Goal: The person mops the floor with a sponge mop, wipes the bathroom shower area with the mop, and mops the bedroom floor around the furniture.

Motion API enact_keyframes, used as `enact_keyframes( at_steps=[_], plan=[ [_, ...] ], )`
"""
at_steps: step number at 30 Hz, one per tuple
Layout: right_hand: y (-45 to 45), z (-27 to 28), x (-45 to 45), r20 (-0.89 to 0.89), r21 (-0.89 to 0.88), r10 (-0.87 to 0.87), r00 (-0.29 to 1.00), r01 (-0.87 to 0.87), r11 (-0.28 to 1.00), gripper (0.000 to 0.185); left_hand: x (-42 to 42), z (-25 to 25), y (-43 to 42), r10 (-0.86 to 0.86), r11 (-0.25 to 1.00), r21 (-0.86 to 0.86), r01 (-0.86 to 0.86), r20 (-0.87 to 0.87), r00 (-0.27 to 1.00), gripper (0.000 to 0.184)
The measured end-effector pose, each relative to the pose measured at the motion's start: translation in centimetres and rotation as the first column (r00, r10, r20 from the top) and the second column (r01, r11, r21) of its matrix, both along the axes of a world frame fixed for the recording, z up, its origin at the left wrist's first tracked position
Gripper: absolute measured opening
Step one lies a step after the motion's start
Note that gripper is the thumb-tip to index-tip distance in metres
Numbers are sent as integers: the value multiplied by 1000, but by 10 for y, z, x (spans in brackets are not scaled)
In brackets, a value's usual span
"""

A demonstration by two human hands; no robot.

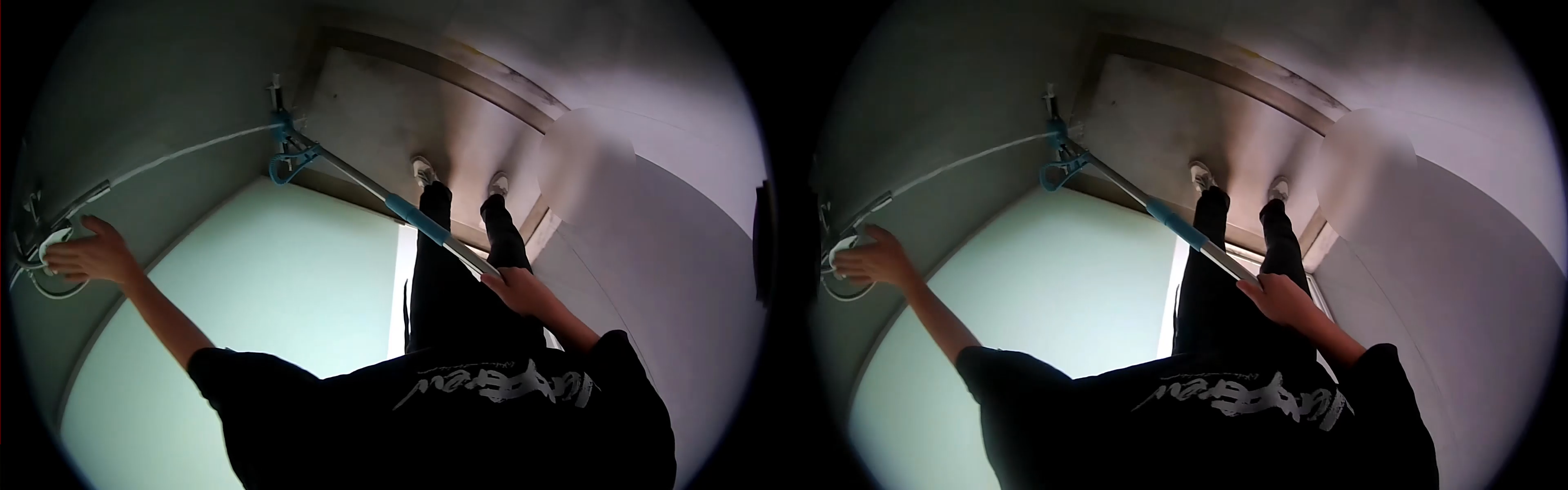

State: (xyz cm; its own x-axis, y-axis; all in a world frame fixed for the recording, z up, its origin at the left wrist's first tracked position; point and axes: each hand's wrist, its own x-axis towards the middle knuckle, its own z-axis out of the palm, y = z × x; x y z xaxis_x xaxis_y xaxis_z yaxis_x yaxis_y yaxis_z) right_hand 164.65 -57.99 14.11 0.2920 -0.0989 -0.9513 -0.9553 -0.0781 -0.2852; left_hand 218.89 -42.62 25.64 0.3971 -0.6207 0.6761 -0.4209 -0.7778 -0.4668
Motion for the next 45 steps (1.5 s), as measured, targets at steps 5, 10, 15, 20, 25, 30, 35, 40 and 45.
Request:
enact_keyframes(
  at_steps=[5, 10, 15, 20, 25, 30, 35, 40, 45],
  plan=[
    [3, 3, -10, -7, 84, 8, 1000, -7, 996, 57, 49, 1, 25, -73, 992, 101, 69, 37, 997, 81],
    [-5, 7, -13, -94, 159, -46, 995, 60, 985, 53, 89, -24, 45, 280, 750, 460, -476, 431, 858, 76],
    [-20, 1, -45, 64, 118, 41, 997, -49, 992, 51, 32, -142, 44, 257, 964, 101, -247, -94, 962, 67],
    [-70, 38, -48, -62, 184, 62, 996, -49, 982, 50, -188, -222, -4, 165, 840, 134, -525, -986, 12, 55],
    [-101, 93, -47, -28, 39, 315, 949, -314, 949, 45, -213, -253, 1, 142, 559, -198, -805, -934, 328, 43],
    [-121, 172, -51, -114, 28, 407, 906, -407, 913, 24, -181, -234, -22, 82, 388, -220, -895, -959, 271, 43],
    [-158, 209, -80, -183, 34, 276, 943, -275, 961, 24, -170, -245, -33, 40, 387, 76, -919, -997, -65, 49],
    [-180, 201, -90, -236, 19, 196, 952, -197, 980, 37, -189, -305, -37, -228, 365, 14, -931, -968, -104, 55],
    [-125, 174, 5, -130, -252, 582, 803, -594, 764, 45, -340, -287, 1, -391, 581, -295, -759, -918, 58, 49]
  ],
)
